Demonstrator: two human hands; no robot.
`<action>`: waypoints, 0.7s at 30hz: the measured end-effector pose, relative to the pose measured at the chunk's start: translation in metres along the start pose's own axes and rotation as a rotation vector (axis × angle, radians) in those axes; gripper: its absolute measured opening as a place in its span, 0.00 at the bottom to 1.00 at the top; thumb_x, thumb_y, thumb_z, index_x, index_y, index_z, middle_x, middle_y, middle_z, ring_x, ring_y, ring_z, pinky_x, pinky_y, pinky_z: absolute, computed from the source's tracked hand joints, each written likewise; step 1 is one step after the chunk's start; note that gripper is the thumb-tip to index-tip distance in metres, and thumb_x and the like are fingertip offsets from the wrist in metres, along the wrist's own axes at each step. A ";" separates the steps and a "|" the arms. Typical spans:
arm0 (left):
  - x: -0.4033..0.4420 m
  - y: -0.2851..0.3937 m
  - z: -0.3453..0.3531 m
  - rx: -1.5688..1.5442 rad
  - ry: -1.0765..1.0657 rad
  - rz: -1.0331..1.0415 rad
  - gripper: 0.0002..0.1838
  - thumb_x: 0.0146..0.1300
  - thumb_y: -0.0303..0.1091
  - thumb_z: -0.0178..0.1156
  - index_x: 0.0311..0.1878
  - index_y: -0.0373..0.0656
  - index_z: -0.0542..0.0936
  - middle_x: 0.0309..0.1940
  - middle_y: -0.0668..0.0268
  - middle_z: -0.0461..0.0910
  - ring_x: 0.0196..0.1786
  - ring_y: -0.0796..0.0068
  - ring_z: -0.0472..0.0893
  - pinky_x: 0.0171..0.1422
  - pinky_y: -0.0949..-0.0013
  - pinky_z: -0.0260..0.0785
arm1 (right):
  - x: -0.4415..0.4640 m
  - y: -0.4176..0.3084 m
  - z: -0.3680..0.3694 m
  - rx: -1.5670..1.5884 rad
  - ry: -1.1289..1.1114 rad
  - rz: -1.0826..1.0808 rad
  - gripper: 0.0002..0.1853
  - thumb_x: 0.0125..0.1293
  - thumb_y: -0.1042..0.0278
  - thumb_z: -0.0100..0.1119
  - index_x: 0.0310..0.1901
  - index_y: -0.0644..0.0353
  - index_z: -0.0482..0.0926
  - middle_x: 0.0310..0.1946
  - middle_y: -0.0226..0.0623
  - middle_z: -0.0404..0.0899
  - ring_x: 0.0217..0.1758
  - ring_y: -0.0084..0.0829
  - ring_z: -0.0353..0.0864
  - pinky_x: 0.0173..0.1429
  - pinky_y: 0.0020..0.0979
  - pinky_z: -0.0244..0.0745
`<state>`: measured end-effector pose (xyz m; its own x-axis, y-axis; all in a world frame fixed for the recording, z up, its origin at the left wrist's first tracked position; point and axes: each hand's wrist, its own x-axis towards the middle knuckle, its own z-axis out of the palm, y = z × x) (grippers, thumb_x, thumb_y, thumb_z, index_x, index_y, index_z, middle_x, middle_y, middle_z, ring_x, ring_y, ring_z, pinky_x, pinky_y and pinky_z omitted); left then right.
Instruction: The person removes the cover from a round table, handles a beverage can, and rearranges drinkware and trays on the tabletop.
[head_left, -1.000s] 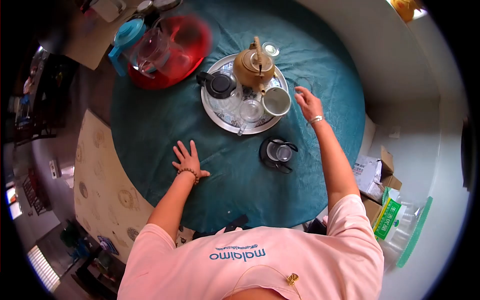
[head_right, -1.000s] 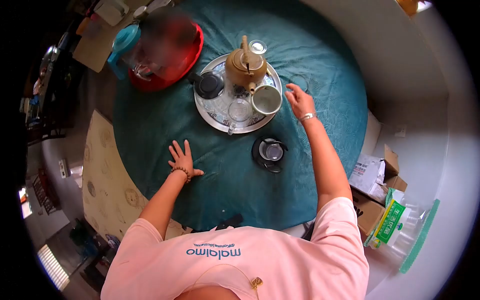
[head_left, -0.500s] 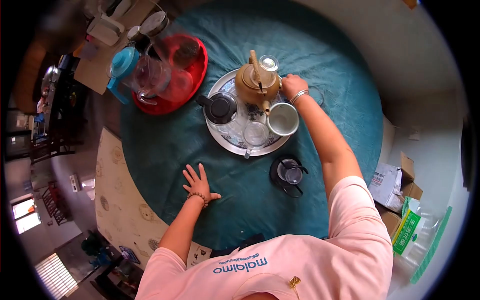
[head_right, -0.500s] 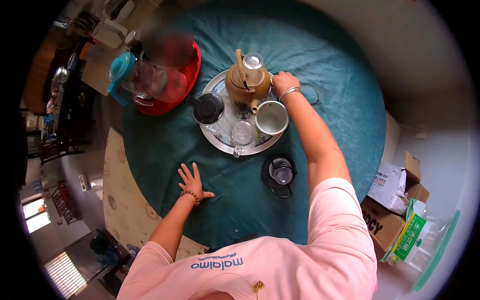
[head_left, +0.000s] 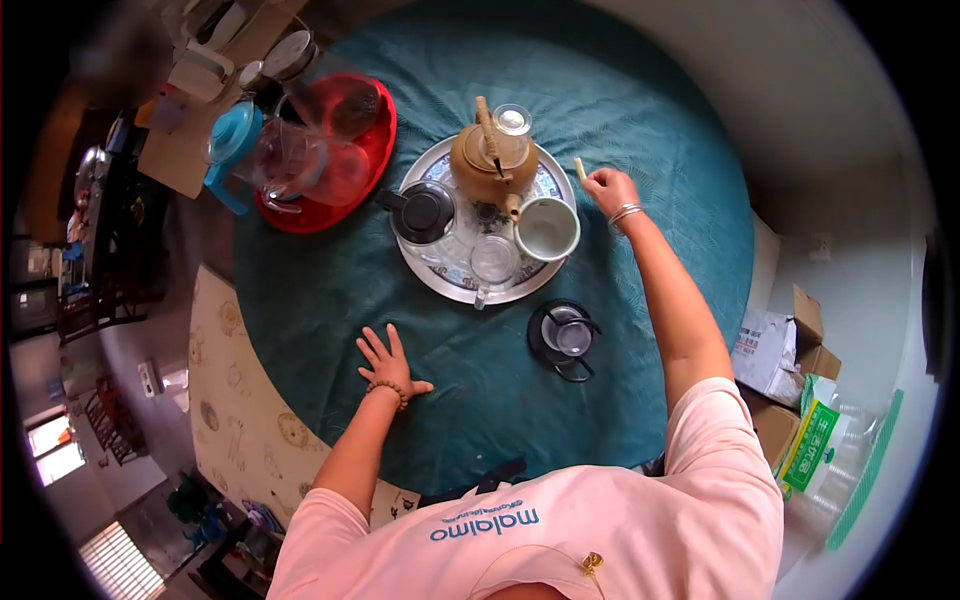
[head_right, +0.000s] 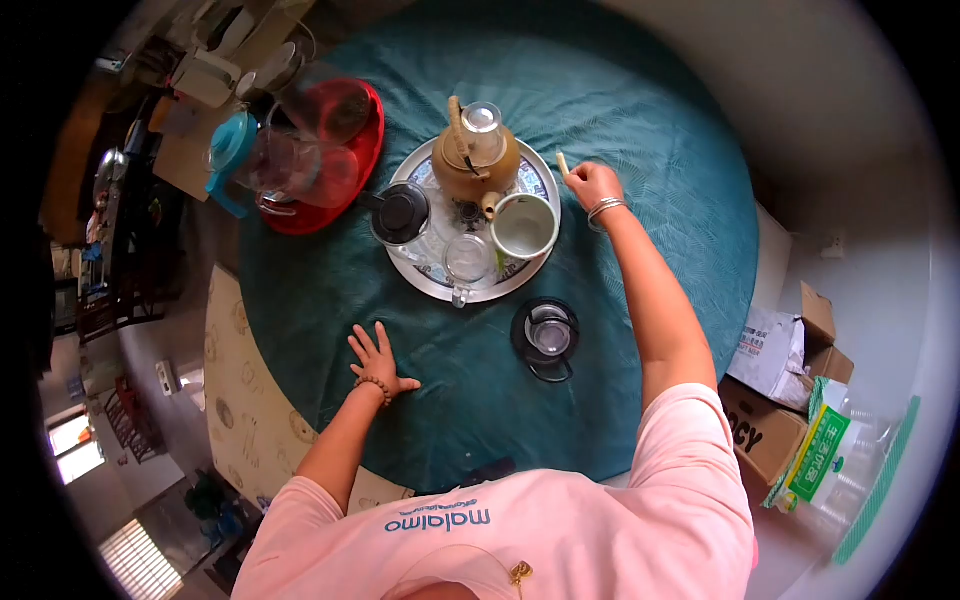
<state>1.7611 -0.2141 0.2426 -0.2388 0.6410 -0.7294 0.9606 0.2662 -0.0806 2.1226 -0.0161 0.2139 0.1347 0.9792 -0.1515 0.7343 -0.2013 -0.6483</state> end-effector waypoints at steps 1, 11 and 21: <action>0.000 0.000 0.000 0.002 0.002 -0.003 0.66 0.24 0.47 0.71 0.61 0.50 0.31 0.59 0.48 0.19 0.63 0.50 0.26 0.57 0.41 0.43 | -0.004 0.004 -0.001 0.000 0.003 0.003 0.12 0.46 0.59 0.54 0.25 0.60 0.76 0.24 0.39 0.77 0.26 0.30 0.75 0.33 0.27 0.68; -0.001 -0.001 0.001 -0.016 -0.002 -0.002 0.66 0.26 0.46 0.71 0.61 0.50 0.30 0.59 0.49 0.19 0.63 0.52 0.25 0.57 0.41 0.42 | -0.036 -0.014 -0.026 0.918 -0.307 0.218 0.10 0.55 0.67 0.50 0.37 0.62 0.70 0.27 0.31 0.74 0.25 0.18 0.71 0.28 0.17 0.65; -0.003 -0.005 0.001 -0.055 0.004 -0.015 0.65 0.25 0.45 0.71 0.61 0.53 0.30 0.59 0.52 0.18 0.63 0.54 0.24 0.58 0.41 0.38 | -0.066 -0.025 -0.032 0.805 -0.118 0.112 0.11 0.53 0.71 0.52 0.38 0.64 0.74 0.26 0.26 0.72 0.26 0.15 0.66 0.31 0.16 0.62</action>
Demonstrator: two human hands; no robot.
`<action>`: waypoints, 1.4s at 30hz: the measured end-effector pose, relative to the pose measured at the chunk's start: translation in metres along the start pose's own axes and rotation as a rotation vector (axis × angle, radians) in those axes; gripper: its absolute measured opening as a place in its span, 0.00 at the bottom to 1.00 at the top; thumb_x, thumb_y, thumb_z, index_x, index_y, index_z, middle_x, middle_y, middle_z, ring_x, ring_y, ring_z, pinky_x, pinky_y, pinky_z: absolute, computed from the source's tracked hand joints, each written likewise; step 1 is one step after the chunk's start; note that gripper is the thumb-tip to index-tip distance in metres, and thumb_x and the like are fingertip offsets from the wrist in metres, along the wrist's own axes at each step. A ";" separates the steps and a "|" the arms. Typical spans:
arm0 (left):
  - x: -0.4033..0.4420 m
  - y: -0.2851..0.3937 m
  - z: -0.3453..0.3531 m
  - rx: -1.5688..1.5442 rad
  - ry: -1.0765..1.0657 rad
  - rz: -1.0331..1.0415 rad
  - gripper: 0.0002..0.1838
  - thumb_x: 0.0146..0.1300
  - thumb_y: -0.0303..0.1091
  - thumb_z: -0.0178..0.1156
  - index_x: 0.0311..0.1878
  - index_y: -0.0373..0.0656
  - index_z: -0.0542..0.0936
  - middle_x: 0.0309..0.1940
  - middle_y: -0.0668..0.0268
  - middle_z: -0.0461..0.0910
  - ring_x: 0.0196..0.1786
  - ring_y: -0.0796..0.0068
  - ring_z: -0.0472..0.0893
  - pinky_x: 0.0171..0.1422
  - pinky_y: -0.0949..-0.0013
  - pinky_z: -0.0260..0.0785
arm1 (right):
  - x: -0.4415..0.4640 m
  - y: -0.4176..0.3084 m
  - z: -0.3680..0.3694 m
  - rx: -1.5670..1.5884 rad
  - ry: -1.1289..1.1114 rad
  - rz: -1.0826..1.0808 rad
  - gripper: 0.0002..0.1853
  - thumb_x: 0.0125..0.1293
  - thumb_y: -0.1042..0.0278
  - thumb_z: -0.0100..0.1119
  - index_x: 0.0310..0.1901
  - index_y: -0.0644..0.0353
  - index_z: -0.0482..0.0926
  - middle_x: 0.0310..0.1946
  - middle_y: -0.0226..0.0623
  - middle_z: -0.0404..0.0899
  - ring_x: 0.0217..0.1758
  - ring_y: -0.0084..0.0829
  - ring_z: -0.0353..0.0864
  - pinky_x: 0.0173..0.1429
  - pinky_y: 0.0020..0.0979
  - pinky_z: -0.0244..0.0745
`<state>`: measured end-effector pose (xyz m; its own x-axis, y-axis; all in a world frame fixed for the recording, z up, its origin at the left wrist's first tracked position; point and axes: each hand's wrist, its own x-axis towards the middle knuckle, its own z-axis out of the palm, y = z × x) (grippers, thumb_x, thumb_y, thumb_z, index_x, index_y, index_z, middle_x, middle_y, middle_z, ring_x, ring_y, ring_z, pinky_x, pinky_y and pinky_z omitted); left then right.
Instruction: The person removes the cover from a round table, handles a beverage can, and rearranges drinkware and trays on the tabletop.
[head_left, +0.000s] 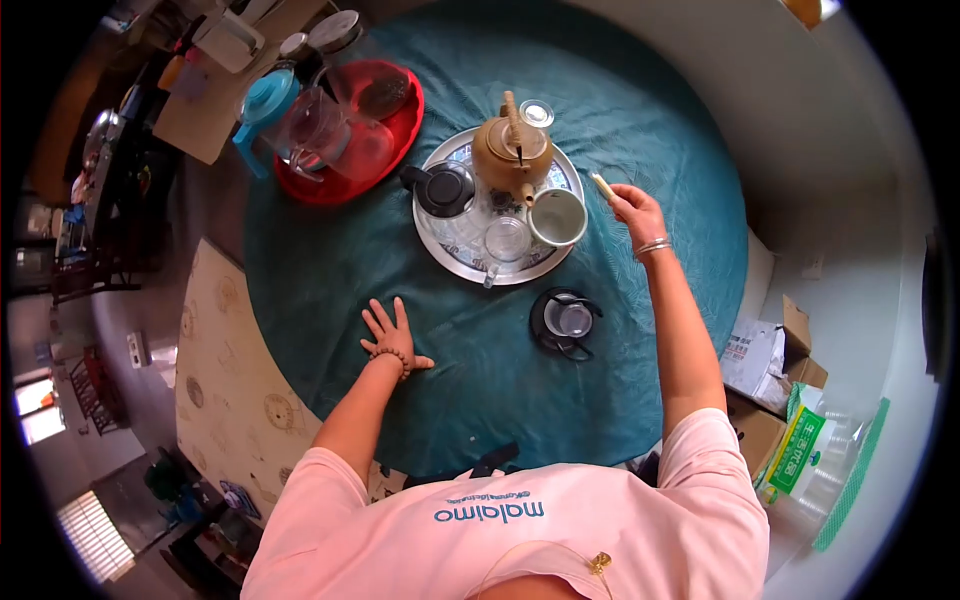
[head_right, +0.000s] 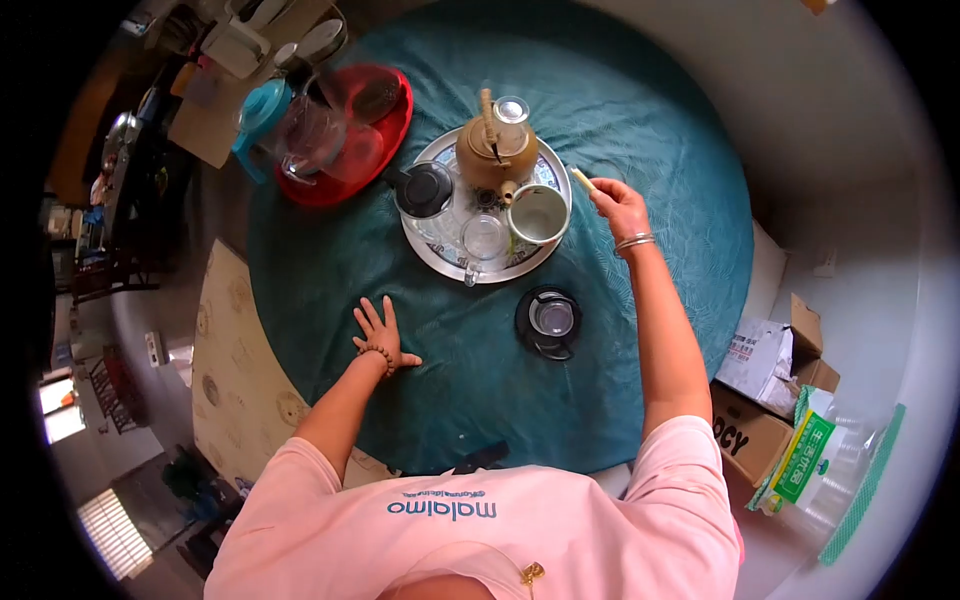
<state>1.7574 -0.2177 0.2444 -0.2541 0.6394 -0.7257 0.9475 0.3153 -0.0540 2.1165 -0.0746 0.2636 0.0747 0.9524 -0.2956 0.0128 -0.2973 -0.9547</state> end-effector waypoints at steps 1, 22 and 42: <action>0.001 0.000 0.000 -0.004 -0.006 -0.007 0.66 0.25 0.45 0.71 0.61 0.53 0.30 0.59 0.52 0.18 0.63 0.54 0.24 0.58 0.41 0.38 | -0.005 -0.002 0.001 -0.023 0.012 -0.065 0.10 0.53 0.71 0.52 0.37 0.63 0.74 0.25 0.26 0.72 0.26 0.15 0.66 0.31 0.15 0.62; -0.032 -0.065 0.054 -0.588 0.369 0.480 0.33 0.46 0.40 0.59 0.56 0.47 0.59 0.59 0.53 0.48 0.62 0.56 0.48 0.59 0.57 0.49 | -0.263 0.041 0.159 -0.505 -0.487 0.026 0.04 0.53 0.72 0.53 0.28 0.63 0.72 0.17 0.26 0.68 0.21 0.15 0.64 0.26 0.18 0.62; -0.187 -0.105 0.079 -1.418 -0.057 0.665 0.11 0.57 0.37 0.45 0.26 0.40 0.71 0.13 0.71 0.69 0.17 0.84 0.68 0.22 0.79 0.60 | -0.300 0.008 0.202 -0.387 -0.658 -0.211 0.05 0.52 0.72 0.53 0.29 0.63 0.71 0.18 0.32 0.72 0.21 0.19 0.69 0.27 0.20 0.65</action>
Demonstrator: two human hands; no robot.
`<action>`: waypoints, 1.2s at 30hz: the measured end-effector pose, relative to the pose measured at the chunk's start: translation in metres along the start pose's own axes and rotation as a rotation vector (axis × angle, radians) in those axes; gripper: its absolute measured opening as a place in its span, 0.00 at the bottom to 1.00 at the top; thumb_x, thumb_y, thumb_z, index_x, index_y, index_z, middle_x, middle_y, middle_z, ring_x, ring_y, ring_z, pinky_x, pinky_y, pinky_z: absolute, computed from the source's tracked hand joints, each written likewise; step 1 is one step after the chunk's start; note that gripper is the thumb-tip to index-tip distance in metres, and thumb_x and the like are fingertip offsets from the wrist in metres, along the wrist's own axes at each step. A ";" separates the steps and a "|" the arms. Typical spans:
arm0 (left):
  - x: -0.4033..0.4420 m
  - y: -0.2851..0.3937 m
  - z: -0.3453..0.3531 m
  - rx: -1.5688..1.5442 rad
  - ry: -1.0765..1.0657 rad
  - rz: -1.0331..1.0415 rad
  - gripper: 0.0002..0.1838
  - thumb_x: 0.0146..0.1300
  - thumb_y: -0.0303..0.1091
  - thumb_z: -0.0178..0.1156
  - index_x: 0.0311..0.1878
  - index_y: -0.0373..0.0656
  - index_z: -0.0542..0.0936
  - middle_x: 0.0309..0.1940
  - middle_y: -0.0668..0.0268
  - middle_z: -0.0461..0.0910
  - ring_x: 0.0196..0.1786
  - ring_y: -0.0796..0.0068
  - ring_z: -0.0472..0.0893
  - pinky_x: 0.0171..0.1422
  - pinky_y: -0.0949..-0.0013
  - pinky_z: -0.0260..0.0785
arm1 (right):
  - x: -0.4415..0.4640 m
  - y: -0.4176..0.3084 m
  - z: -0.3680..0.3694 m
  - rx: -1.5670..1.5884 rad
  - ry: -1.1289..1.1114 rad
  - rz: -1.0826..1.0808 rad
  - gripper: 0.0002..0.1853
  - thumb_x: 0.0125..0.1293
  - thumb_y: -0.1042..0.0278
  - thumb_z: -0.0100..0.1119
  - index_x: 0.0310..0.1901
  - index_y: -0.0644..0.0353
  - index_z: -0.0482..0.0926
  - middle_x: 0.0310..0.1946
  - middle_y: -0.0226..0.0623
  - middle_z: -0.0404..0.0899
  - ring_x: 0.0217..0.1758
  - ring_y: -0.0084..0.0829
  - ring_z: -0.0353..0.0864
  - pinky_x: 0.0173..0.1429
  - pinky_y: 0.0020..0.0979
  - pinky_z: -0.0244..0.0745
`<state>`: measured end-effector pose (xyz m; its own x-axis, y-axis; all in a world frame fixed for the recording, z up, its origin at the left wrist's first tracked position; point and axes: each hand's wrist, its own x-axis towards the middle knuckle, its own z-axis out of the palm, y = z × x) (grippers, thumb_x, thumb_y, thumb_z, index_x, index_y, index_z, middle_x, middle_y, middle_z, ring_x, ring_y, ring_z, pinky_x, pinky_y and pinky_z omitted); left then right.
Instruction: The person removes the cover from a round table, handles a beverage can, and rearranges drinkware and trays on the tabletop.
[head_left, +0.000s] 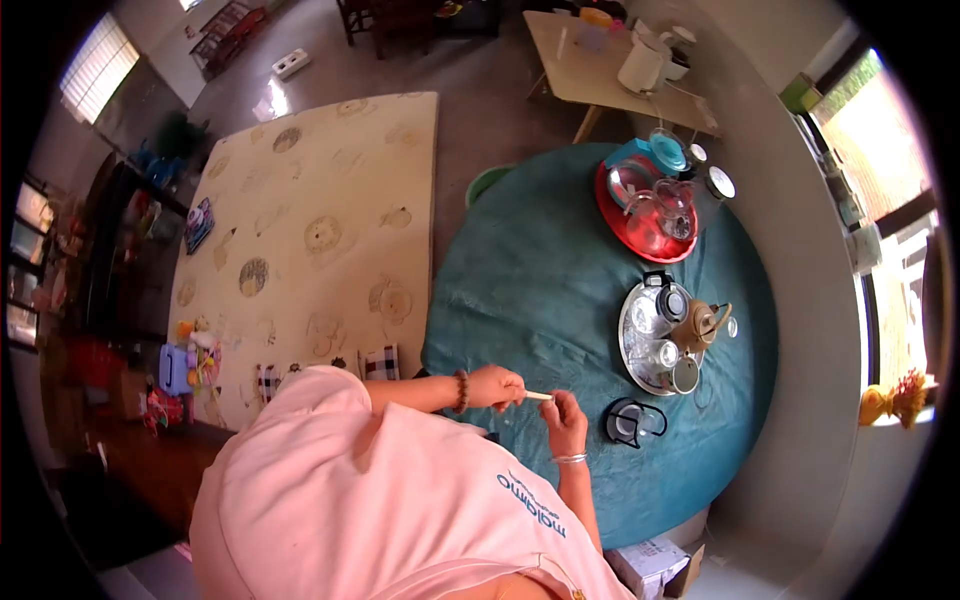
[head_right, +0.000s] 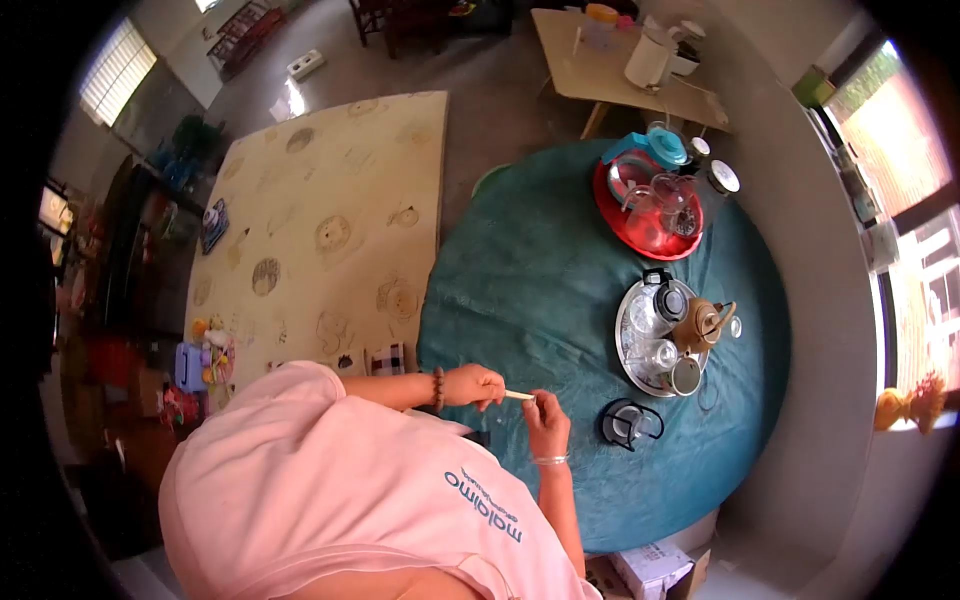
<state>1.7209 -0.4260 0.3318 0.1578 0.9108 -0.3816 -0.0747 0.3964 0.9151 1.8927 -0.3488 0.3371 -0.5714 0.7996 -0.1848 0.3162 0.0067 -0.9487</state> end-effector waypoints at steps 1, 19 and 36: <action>0.004 0.001 -0.001 -0.028 -0.019 0.031 0.11 0.57 0.37 0.45 0.26 0.41 0.71 0.12 0.71 0.68 0.16 0.84 0.67 0.21 0.80 0.59 | 0.002 -0.001 -0.002 -0.065 -0.025 0.001 0.06 0.55 0.70 0.50 0.29 0.64 0.71 0.18 0.31 0.72 0.22 0.18 0.70 0.27 0.19 0.66; 0.125 0.032 -0.214 -0.048 -0.130 -0.116 0.13 0.58 0.39 0.45 0.23 0.41 0.69 0.13 0.73 0.65 0.17 0.86 0.64 0.22 0.81 0.56 | 0.176 -0.011 0.089 -0.074 0.007 0.238 0.10 0.53 0.64 0.50 0.30 0.63 0.72 0.21 0.41 0.73 0.24 0.32 0.73 0.30 0.28 0.66; 0.105 0.065 -0.300 -0.084 0.035 -0.157 0.14 0.56 0.38 0.49 0.20 0.40 0.69 0.12 0.72 0.65 0.15 0.86 0.63 0.20 0.82 0.55 | 0.303 -0.093 -0.010 -0.609 0.128 -0.070 0.07 0.53 0.70 0.50 0.31 0.64 0.71 0.24 0.44 0.72 0.26 0.37 0.73 0.31 0.30 0.67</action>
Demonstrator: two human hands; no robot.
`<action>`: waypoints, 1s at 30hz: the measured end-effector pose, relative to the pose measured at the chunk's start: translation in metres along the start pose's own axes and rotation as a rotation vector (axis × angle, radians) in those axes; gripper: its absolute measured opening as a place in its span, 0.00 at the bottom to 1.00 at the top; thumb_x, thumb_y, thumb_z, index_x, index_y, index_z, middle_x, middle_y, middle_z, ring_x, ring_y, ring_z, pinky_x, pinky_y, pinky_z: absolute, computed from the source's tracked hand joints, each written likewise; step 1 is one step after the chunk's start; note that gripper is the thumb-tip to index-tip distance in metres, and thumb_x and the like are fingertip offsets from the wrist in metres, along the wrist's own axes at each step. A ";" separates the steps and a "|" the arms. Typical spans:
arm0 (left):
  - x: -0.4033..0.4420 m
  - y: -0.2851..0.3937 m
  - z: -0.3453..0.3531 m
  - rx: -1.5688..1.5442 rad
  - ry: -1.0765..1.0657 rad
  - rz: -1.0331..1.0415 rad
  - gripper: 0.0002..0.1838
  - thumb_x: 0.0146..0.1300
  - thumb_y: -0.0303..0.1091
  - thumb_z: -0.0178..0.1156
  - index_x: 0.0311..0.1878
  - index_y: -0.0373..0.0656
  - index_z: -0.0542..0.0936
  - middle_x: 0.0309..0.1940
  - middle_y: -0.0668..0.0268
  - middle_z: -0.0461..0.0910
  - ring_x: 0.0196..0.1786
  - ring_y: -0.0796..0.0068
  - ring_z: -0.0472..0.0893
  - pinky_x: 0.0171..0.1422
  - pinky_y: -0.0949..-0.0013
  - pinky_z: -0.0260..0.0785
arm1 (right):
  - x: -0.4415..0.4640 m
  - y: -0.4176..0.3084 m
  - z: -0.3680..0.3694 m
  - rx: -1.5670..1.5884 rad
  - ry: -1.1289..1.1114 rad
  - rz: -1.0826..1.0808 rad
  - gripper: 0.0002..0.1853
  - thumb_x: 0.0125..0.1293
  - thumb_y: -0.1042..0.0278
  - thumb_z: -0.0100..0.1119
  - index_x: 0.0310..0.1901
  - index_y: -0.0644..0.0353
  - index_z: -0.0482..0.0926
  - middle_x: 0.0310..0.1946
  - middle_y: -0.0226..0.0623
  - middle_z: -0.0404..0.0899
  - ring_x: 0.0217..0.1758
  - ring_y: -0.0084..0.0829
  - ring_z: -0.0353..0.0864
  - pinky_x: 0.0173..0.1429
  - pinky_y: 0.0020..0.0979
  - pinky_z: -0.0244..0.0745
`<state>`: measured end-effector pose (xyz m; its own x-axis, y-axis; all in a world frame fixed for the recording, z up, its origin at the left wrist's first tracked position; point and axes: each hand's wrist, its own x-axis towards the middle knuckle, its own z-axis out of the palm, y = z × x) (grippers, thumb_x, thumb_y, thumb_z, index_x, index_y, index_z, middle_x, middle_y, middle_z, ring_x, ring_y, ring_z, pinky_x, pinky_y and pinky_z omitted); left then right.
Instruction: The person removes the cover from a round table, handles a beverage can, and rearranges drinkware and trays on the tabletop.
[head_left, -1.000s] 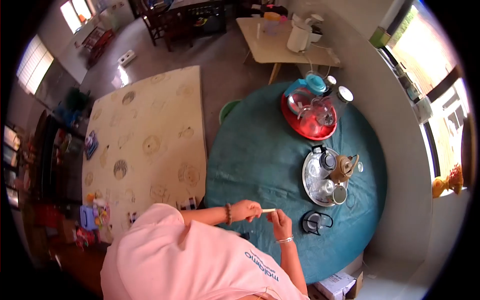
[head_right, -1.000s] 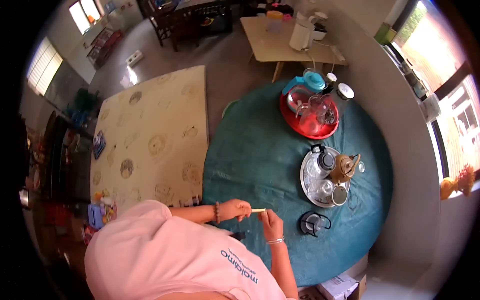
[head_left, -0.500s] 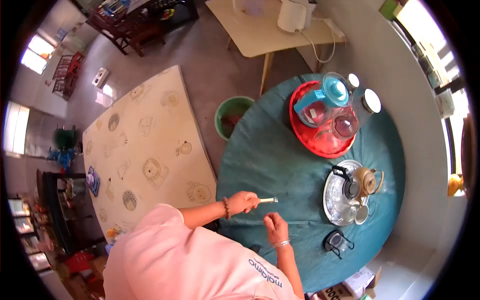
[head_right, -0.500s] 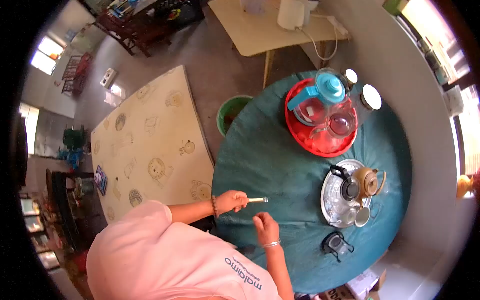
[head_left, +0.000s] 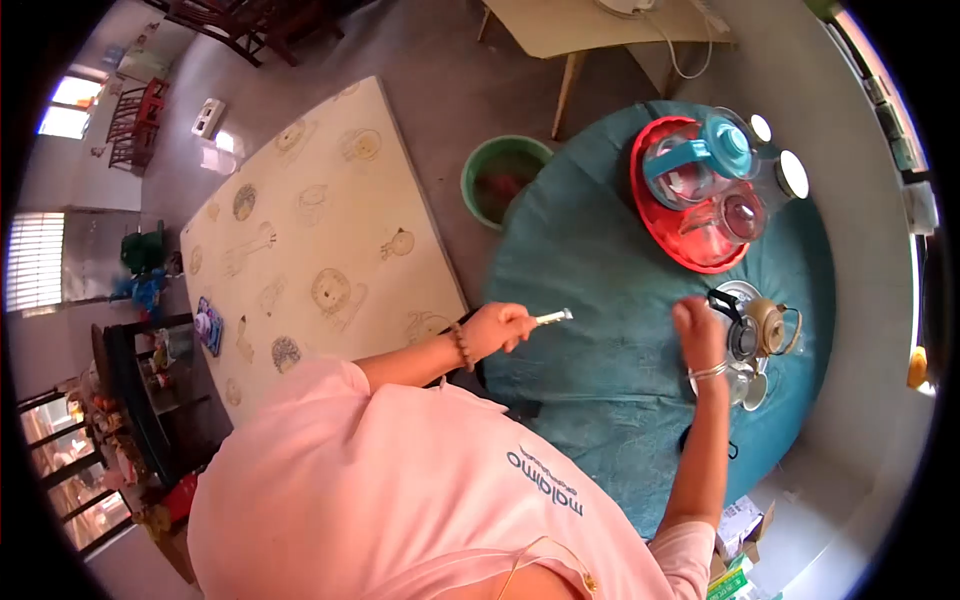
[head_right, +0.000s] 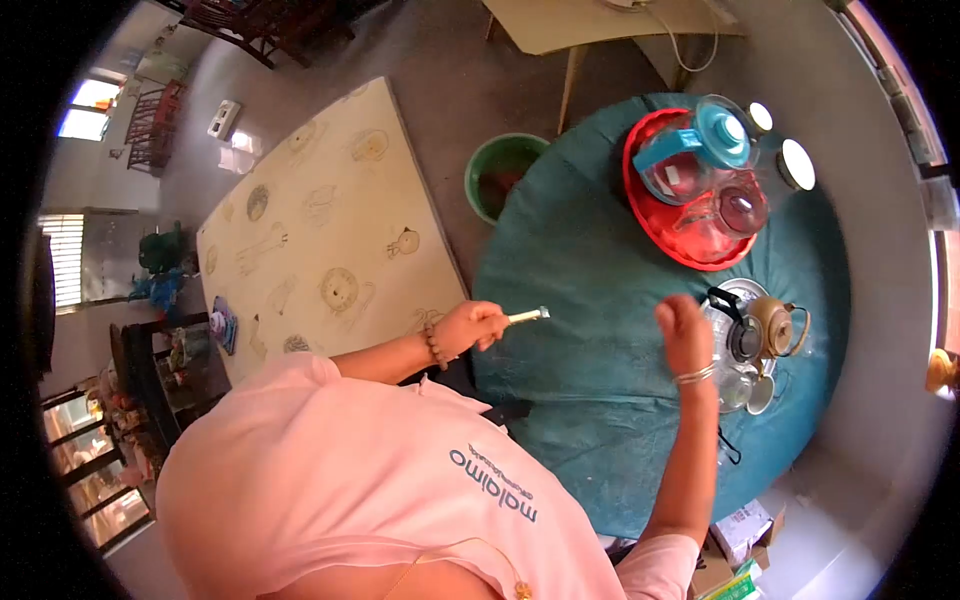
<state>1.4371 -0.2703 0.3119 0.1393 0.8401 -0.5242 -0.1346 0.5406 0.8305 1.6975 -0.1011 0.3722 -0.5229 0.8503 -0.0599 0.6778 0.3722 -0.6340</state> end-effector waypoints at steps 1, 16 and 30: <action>-0.002 -0.004 -0.013 -0.093 0.045 -0.024 0.14 0.56 0.38 0.49 0.20 0.40 0.68 0.12 0.72 0.64 0.15 0.86 0.62 0.20 0.81 0.55 | 0.019 -0.011 -0.004 -0.009 0.066 -0.015 0.07 0.53 0.69 0.50 0.31 0.64 0.71 0.22 0.43 0.72 0.24 0.32 0.72 0.30 0.27 0.66; 0.136 0.079 -0.291 -0.400 0.303 -0.289 0.13 0.57 0.37 0.49 0.22 0.39 0.67 0.11 0.70 0.60 0.14 0.80 0.62 0.20 0.77 0.56 | 0.201 -0.065 0.172 0.284 -0.046 0.367 0.05 0.50 0.73 0.52 0.30 0.64 0.71 0.20 0.39 0.71 0.24 0.27 0.72 0.31 0.24 0.67; 0.155 0.184 -0.348 -0.529 0.361 -0.005 0.13 0.55 0.36 0.50 0.18 0.41 0.66 0.10 0.70 0.60 0.15 0.77 0.63 0.22 0.75 0.56 | 0.316 -0.118 0.166 0.296 0.045 0.245 0.05 0.51 0.72 0.52 0.31 0.63 0.72 0.21 0.41 0.73 0.24 0.32 0.74 0.30 0.26 0.67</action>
<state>1.0928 -0.0254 0.3181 -0.1857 0.7498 -0.6351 -0.6136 0.4164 0.6709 1.3661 0.0618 0.2999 -0.3365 0.9185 -0.2077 0.5976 0.0378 -0.8009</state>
